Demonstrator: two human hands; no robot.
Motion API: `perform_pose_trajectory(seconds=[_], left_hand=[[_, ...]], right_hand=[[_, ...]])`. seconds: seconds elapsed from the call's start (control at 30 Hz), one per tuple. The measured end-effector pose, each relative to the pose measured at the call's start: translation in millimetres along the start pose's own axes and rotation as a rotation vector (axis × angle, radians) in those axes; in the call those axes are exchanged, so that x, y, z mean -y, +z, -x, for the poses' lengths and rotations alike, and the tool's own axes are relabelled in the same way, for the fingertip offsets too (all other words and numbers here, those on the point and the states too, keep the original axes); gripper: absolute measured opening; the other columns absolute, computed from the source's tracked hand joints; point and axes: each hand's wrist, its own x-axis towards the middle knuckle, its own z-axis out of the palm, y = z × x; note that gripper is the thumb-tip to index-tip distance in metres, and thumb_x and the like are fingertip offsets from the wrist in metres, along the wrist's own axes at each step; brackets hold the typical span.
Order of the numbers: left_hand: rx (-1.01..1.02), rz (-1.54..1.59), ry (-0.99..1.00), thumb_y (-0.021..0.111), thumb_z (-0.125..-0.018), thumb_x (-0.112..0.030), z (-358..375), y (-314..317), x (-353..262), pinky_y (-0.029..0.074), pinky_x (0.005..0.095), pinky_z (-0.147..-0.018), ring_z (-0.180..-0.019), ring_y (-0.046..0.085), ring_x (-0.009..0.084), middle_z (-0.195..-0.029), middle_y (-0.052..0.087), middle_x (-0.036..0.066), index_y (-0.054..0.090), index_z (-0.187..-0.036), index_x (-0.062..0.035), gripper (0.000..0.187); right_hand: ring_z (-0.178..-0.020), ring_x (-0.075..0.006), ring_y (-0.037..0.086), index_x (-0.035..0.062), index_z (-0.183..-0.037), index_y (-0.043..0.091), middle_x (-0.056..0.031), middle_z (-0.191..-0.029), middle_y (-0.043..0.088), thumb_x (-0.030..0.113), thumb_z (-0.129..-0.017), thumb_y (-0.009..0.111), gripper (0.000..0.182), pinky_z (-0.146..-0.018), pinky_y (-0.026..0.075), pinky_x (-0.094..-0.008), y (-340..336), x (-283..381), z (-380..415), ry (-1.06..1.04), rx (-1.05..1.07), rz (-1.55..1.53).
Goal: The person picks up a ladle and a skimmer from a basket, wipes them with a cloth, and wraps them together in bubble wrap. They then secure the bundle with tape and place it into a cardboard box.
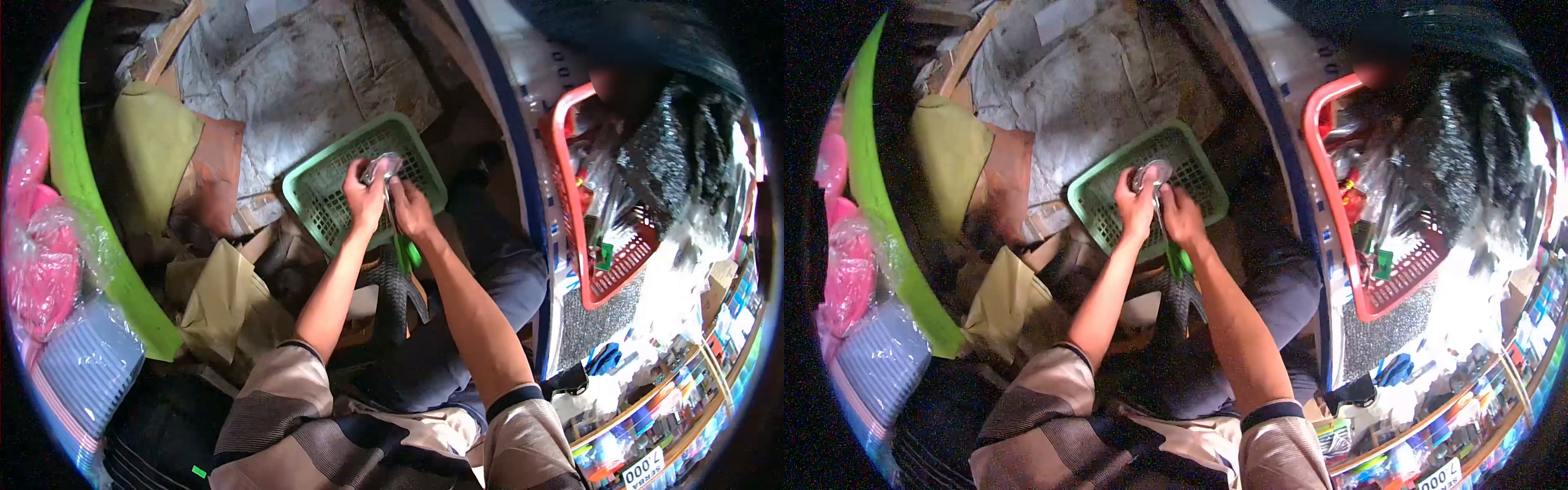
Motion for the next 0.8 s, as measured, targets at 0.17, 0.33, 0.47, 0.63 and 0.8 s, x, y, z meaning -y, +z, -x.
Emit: perform_pose_trajectory(seconds=[0.17, 0.33, 0.47, 0.63, 0.8], left_hand=[[-0.118, 0.175, 0.019, 0.078, -0.103, -0.027, 37, -17, -81, 0.054, 0.0321, -0.087, -0.093, 0.065, 0.0141, -0.104, 0.073, 0.007, 0.067, -0.112, 0.0021, 0.032], [-0.141, 0.306, 0.071, 0.076, -0.105, -0.024, 96, -27, -151, 0.049, 0.0326, -0.088, -0.096, 0.058, 0.0145, -0.105, 0.065, 0.006, 0.061, -0.114, 0.0003, 0.030], [0.076, 0.322, 0.269, 0.065, -0.108, -0.015, 158, -18, -203, 0.051, 0.0333, -0.082, -0.091, 0.059, 0.0153, -0.101, 0.062, 0.005, 0.058, -0.114, -0.0018, 0.016], [0.458, 0.352, 0.150, 0.057, -0.114, -0.025, 224, 2, -252, 0.047, 0.0279, -0.079, -0.091, 0.058, 0.0092, -0.103, 0.063, 0.001, 0.059, -0.118, -0.0023, 0.023], [0.942, 0.240, 0.212, 0.050, -0.116, -0.033, 304, 9, -260, 0.051, 0.0302, -0.094, -0.103, 0.063, 0.0129, -0.111, 0.069, 0.005, 0.069, -0.125, -0.0011, 0.038]], right_hand=[[-0.100, -0.0347, 0.074, -0.0025, -0.117, 0.069, -0.0255, -0.105, 0.076, 0.062, -0.109, 0.049, 0.069, -0.092, 0.055, -0.0464, -23, 73, 68, -0.009, 0.170, -0.023], [-0.077, -0.0204, 0.071, -0.0015, -0.108, 0.070, -0.0153, -0.085, 0.073, 0.053, -0.108, 0.062, 0.055, -0.071, 0.057, -0.0404, -82, 103, 166, -0.032, 0.393, -0.111], [-0.078, -0.0199, 0.067, -0.0014, -0.105, 0.067, -0.0165, -0.086, 0.071, 0.039, -0.113, 0.059, 0.041, -0.073, 0.055, -0.0415, -117, 121, 241, -0.408, 0.146, -0.042], [-0.078, -0.0152, 0.060, 0.0002, -0.108, 0.060, -0.0087, -0.084, 0.065, 0.031, -0.116, 0.053, 0.033, -0.073, 0.052, -0.0372, -150, 138, 311, -0.456, -0.020, -0.250], [-0.086, -0.0121, 0.057, 0.0007, -0.121, 0.064, -0.0080, -0.090, 0.064, 0.031, -0.116, 0.052, 0.033, -0.079, 0.052, -0.0342, -165, 93, 369, -0.635, -0.348, -0.384]])
